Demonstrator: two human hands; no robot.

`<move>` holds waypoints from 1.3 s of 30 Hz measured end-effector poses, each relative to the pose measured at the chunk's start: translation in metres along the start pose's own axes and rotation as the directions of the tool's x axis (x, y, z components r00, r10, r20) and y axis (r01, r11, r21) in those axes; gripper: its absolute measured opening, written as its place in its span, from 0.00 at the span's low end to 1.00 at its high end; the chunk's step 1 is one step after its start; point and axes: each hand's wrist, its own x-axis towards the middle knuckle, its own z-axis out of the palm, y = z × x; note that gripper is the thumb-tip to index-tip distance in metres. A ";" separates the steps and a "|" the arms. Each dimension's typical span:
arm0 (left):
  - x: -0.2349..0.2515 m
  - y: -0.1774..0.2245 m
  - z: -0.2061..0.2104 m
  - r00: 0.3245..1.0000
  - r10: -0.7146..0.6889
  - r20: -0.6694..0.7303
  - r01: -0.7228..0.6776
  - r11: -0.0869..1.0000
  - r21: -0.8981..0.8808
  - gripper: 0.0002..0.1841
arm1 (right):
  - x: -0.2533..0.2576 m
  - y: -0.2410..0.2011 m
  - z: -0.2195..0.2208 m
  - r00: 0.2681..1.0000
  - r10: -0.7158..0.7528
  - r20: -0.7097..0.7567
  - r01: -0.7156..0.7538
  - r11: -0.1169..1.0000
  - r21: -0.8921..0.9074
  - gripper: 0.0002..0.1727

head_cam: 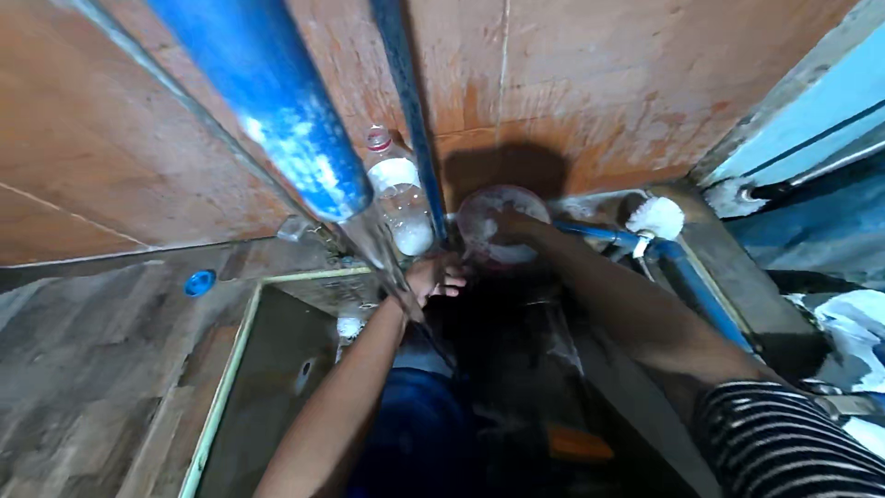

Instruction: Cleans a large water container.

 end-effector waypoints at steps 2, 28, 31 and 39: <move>-0.017 -0.010 -0.011 0.999 -0.046 -0.001 0.046 0.995 0.087 0.18 | 0.005 -0.007 0.000 0.998 0.064 0.009 -0.063 0.997 -0.040 0.42; -0.212 -0.162 -0.056 0.806 -0.120 -0.579 -0.027 0.971 -0.239 0.25 | 0.010 0.014 -0.002 0.982 -0.178 -0.054 0.159 0.954 -0.255 0.25; -0.227 -0.174 -0.045 0.768 -0.119 -0.629 -0.083 0.956 -0.283 0.27 | -0.002 0.004 -0.002 0.997 -0.067 -0.038 0.055 0.966 -0.254 0.25; -0.245 -0.190 0.010 0.649 0.083 -0.756 -0.372 0.902 -0.220 0.30 | -0.171 -0.084 -0.001 0.944 -0.313 -0.108 0.331 0.900 0.282 0.20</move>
